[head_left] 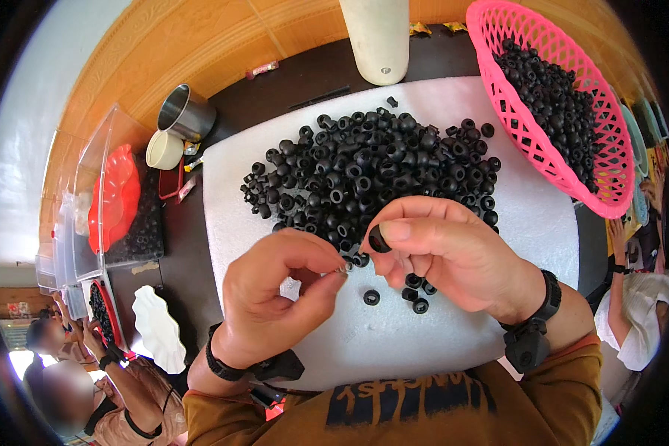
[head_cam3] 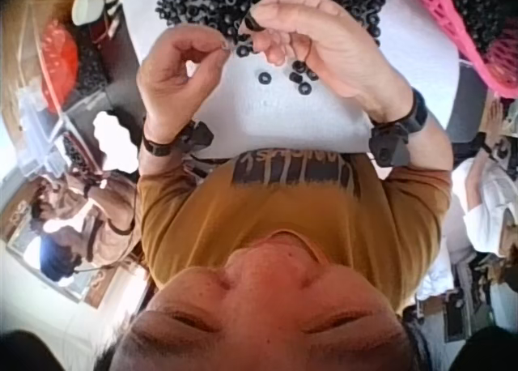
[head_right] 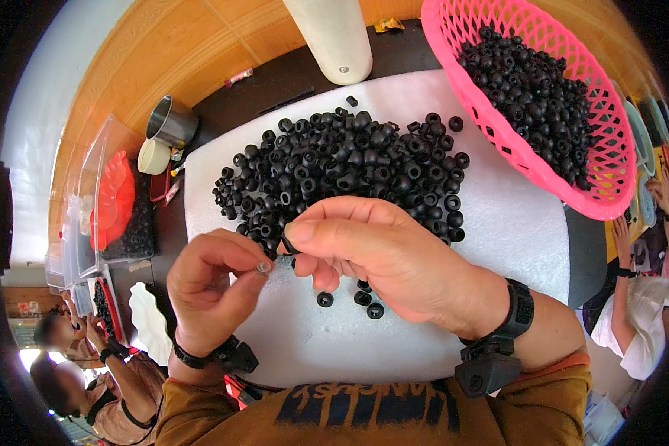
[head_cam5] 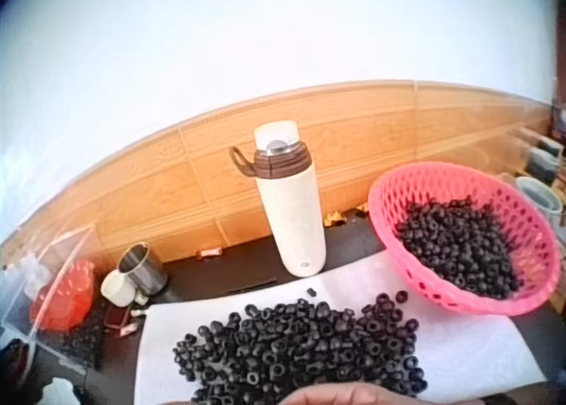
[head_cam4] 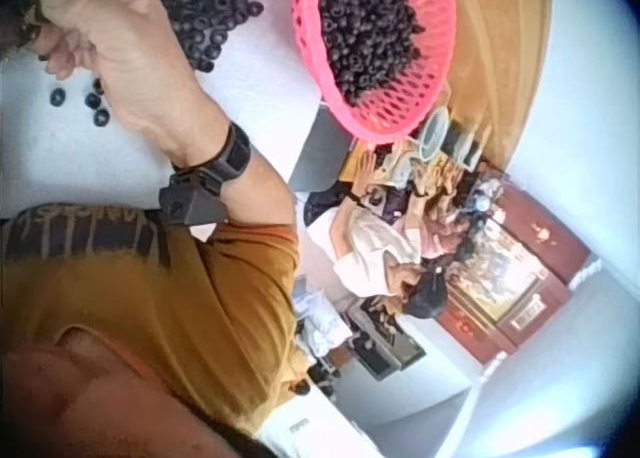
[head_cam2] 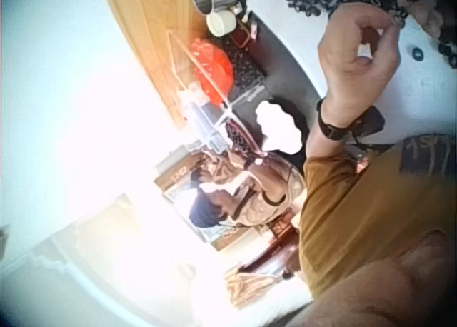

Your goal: The person is assembling small black plastic components by hand, inserting a metal part into a plastic housing.

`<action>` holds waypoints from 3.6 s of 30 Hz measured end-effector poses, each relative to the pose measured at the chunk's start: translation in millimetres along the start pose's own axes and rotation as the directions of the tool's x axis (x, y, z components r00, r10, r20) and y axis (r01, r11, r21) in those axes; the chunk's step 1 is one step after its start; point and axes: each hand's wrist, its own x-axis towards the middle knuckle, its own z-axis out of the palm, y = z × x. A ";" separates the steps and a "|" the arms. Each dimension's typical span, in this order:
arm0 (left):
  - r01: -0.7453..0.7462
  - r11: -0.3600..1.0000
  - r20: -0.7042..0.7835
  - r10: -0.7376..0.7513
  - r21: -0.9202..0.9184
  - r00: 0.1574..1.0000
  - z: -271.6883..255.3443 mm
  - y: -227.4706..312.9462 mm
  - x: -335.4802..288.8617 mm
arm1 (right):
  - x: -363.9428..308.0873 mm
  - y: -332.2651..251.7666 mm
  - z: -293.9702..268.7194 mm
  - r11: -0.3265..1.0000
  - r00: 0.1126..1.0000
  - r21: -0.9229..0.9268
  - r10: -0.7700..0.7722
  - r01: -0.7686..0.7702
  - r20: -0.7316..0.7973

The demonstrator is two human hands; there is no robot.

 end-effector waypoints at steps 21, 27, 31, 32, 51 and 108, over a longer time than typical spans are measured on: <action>-0.314 0.828 -0.109 0.406 0.465 0.908 14.6 -3.9 -4.7 | 1.2 18.3 5.2 0.990 0.992 0.123 0.061 -0.075 0.113; -0.475 0.756 0.011 0.528 0.451 0.849 5.0 -6.3 -5.6 | -3.2 19.9 11.0 0.996 0.980 0.049 0.060 -0.071 0.188; -0.487 0.794 0.001 0.523 0.364 0.853 5.5 -7.6 -4.2 | -4.9 12.8 14.9 0.999 0.980 0.028 0.036 -0.042 0.197; -0.455 0.809 -0.024 0.498 0.372 0.867 6.1 -6.5 -2.8 | -4.0 12.3 13.6 0.999 0.980 0.030 0.036 -0.043 0.195; -0.165 0.764 0.218 0.033 0.624 0.975 -7.3 -4.9 9.3 | -3.6 -22.4 -3.8 0.933 0.939 -0.111 -0.343 0.341 0.002; 0.122 0.901 -0.065 -0.164 -0.416 0.984 -0.5 -9.5 -0.2 | -3.5 -9.4 1.2 0.942 0.968 -0.260 -0.166 0.212 0.189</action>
